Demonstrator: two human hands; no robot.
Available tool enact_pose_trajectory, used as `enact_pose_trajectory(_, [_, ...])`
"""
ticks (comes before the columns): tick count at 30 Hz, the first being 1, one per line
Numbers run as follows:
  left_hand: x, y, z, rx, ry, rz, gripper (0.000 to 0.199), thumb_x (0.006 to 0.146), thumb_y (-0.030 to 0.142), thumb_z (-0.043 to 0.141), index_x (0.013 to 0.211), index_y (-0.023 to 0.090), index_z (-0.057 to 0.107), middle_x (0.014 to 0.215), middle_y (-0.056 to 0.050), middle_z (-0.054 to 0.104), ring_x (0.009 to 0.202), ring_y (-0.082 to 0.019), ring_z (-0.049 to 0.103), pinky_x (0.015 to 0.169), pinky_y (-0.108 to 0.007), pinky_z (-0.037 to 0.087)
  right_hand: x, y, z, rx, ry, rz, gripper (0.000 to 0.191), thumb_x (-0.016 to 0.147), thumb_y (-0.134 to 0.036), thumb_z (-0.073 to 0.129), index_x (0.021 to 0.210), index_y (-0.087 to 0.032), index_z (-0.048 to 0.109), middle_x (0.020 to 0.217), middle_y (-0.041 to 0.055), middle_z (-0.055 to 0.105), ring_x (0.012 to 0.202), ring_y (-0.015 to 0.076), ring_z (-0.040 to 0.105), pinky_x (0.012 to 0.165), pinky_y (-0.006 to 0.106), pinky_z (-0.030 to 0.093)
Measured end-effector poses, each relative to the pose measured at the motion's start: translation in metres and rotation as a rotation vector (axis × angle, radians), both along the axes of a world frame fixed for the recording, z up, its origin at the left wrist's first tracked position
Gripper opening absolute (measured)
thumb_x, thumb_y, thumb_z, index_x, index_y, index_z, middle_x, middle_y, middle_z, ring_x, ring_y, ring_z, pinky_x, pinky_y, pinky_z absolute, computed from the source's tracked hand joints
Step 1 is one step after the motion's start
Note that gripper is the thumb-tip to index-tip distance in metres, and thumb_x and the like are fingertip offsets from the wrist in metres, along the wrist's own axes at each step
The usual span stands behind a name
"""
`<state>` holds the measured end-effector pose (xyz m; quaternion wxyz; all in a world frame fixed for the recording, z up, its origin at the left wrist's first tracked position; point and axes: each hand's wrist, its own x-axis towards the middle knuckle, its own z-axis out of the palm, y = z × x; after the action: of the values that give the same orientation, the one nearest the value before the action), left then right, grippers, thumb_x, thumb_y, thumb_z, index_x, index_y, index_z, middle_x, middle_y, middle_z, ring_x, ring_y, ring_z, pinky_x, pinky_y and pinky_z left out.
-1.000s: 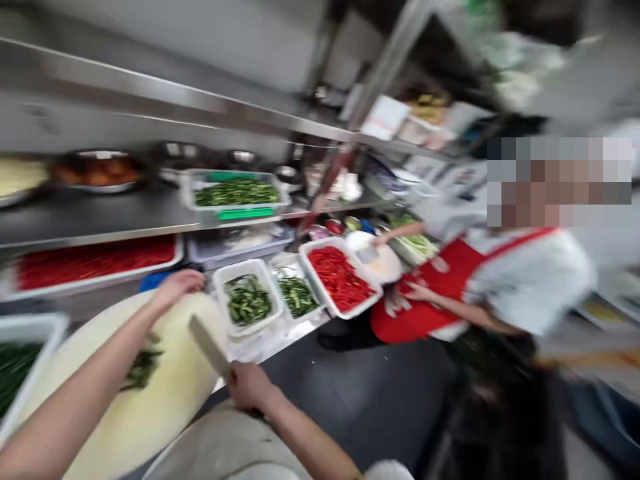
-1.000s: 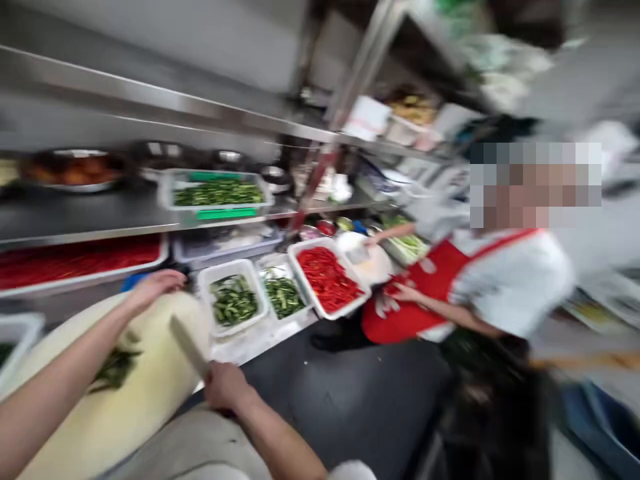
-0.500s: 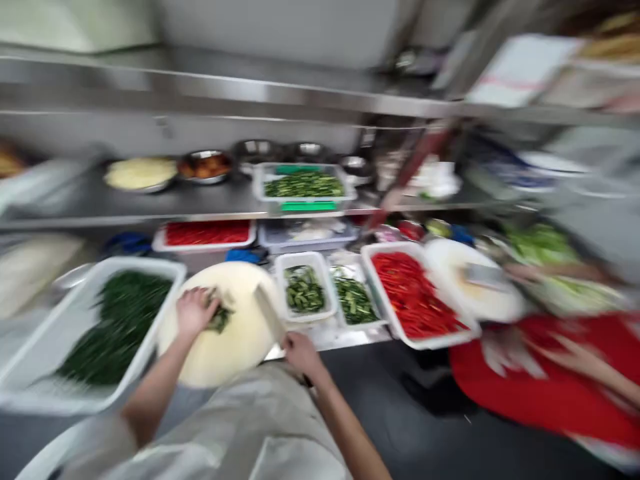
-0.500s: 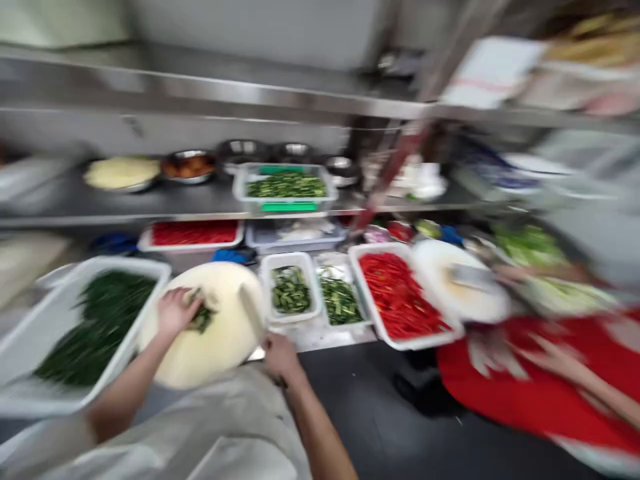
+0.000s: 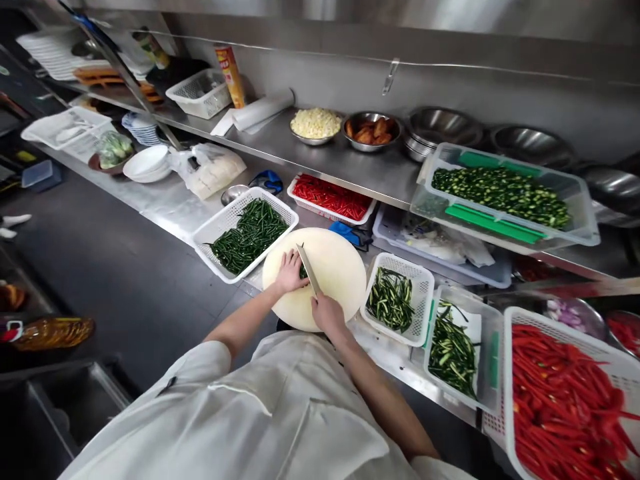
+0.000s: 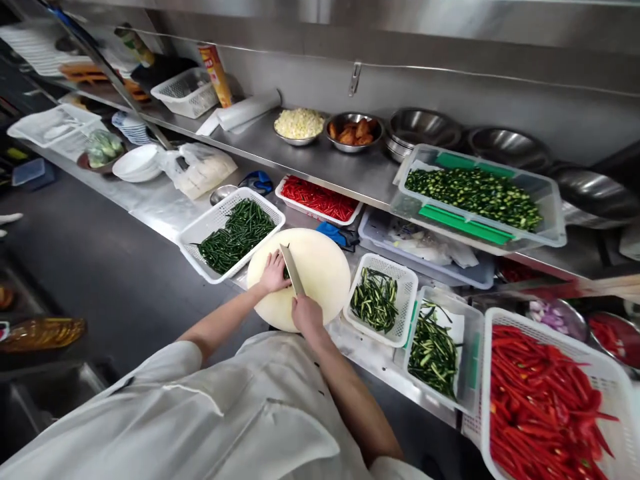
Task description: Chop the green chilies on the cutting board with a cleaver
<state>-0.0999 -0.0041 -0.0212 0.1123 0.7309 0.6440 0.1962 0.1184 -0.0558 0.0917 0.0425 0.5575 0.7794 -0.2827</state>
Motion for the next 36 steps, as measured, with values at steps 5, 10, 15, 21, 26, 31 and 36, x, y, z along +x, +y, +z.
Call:
enact_pose_trajectory(5, [-0.056, -0.006, 0.022, -0.007, 0.002, -0.192, 0.069, 0.094, 0.047, 0.068, 0.155, 0.018, 0.050, 0.165, -0.016, 0.044, 0.162, -0.037, 0.025, 0.132, -0.058, 0.027, 0.025, -0.027, 0.004, -0.115, 0.158, -0.007, 0.030, 0.110, -0.034, 0.047, 0.104, -0.018, 0.071, 0.097, 0.0108, 0.078, 0.090, 0.0210, 0.071, 0.076, 0.027, 0.041])
enact_pose_trajectory(10, [-0.066, -0.002, 0.036, 0.016, -0.004, -0.253, 0.061, 0.096, 0.043, 0.065, 0.151, 0.020, 0.055, 0.167, -0.014, 0.042, 0.160, -0.033, 0.031, 0.130, -0.055, 0.032, 0.096, -0.065, -0.001, -0.158, 0.255, -0.128, 0.033, 0.109, -0.036, 0.041, 0.110, -0.022, 0.070, 0.087, 0.0062, 0.076, 0.081, 0.0206, 0.070, 0.072, 0.026, 0.041])
enact_pose_trajectory(15, [-0.048, 0.006, 0.048, -0.008, 0.041, -0.359, 0.031, 0.096, 0.032, 0.063, 0.124, 0.027, 0.075, 0.154, -0.009, 0.056, 0.155, -0.033, 0.037, 0.128, -0.056, 0.032, 0.138, -0.102, -0.018, -0.228, 0.169, -0.304, 0.026, 0.105, -0.029, 0.044, 0.110, -0.020, 0.068, 0.098, 0.0102, 0.078, 0.089, 0.0232, 0.072, 0.076, 0.028, 0.042])
enact_pose_trajectory(21, [0.003, -0.007, 0.046, -0.101, 0.063, -0.445, 0.026, 0.102, 0.031, 0.056, 0.115, 0.029, 0.079, 0.132, -0.011, 0.067, 0.135, -0.034, 0.053, 0.118, -0.056, 0.042, 0.140, -0.112, -0.017, -0.254, 0.191, -0.336, 0.033, 0.109, -0.038, 0.039, 0.094, -0.023, 0.064, 0.086, 0.0068, 0.075, 0.081, 0.0224, 0.070, 0.073, 0.029, 0.040])
enact_pose_trajectory(26, [0.050, -0.045, 0.026, -0.134, -0.110, -0.638, 0.035, 0.109, 0.033, 0.045, 0.128, 0.026, 0.073, 0.134, -0.010, 0.066, 0.124, -0.025, 0.062, 0.110, -0.042, 0.054, 0.128, -0.103, -0.004, -0.179, 0.051, -0.287, 0.031, 0.112, -0.036, 0.039, 0.104, -0.021, 0.065, 0.094, 0.0087, 0.077, 0.085, 0.0222, 0.071, 0.071, 0.029, 0.035])
enact_pose_trajectory(31, [0.067, -0.061, 0.012, -0.033, -0.234, -0.615, 0.034, 0.109, 0.033, 0.047, 0.134, 0.022, 0.068, 0.140, -0.011, 0.063, 0.131, -0.024, 0.060, 0.114, -0.043, 0.055, 0.127, -0.101, 0.006, -0.214, -0.038, -0.263, 0.033, 0.113, -0.037, 0.037, 0.113, -0.021, 0.066, 0.097, 0.0093, 0.078, 0.088, 0.0224, 0.072, 0.071, 0.028, 0.035])
enact_pose_trajectory(36, [0.074, -0.051, 0.009, -0.011, -0.213, -0.648, 0.032, 0.110, 0.029, 0.045, 0.125, 0.021, 0.072, 0.127, -0.010, 0.070, 0.119, -0.023, 0.067, 0.107, -0.041, 0.058, 0.126, -0.106, 0.015, -0.257, -0.062, -0.240, 0.035, 0.114, -0.036, 0.035, 0.119, -0.020, 0.066, 0.100, 0.0107, 0.079, 0.091, 0.0241, 0.074, 0.071, 0.029, 0.037])
